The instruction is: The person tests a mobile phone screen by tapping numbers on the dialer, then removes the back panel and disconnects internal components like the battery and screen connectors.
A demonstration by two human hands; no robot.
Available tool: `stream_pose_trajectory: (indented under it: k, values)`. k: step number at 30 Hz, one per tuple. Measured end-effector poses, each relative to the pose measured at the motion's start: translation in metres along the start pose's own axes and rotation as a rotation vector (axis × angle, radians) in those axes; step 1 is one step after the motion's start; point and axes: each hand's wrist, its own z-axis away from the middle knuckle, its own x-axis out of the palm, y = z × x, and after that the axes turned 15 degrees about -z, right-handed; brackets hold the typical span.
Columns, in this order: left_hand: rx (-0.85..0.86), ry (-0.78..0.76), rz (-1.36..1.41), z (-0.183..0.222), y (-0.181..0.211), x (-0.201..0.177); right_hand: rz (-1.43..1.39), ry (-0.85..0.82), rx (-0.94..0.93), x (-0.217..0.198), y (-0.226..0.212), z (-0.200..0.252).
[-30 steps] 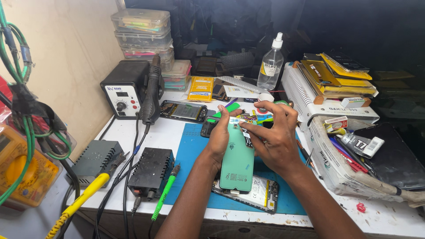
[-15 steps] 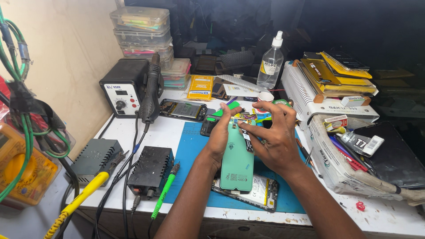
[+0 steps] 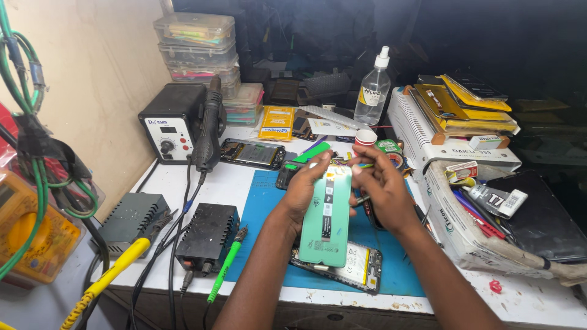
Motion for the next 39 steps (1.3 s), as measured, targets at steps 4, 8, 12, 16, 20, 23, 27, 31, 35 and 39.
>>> stream_pose_trajectory:
  k: [4,8,12,16,20,23,27,31,35,39]
  values:
    - [-0.086,-0.244,-0.067,-0.002,-0.008,-0.003,-0.101,-0.024,0.319,-0.017,0.017,-0.004]
    - [-0.187,-0.252,-0.075,0.003,-0.008,-0.003,-0.074,-0.143,0.305,-0.018,0.007,-0.001]
    - [-0.18,-0.376,0.01,0.004,-0.008,0.0,-0.129,-0.062,0.481,-0.014,-0.002,0.003]
    - [-0.064,-0.387,0.063,0.006,0.006,-0.003,-0.271,0.113,0.49,-0.026,-0.001,0.0]
    - [-0.042,0.183,0.08,0.008,0.017,-0.011,-0.554,0.366,0.35,-0.05,0.011,-0.01]
    - [0.073,0.596,0.046,0.005,0.015,-0.023,-0.704,0.478,0.284,-0.067,0.02,-0.013]
    - [0.253,1.071,0.103,0.007,0.011,-0.033,-0.684,0.348,0.329,-0.062,0.024,-0.016]
    - [0.294,1.21,0.171,0.011,0.016,-0.026,-0.496,0.268,0.492,-0.03,0.026,-0.03]
    - [0.294,1.256,0.136,0.012,0.019,-0.024,-0.458,0.215,0.572,-0.008,0.037,-0.055]
    - [0.306,1.267,0.117,0.012,0.019,-0.024,-0.496,0.14,0.579,0.016,0.06,-0.081]
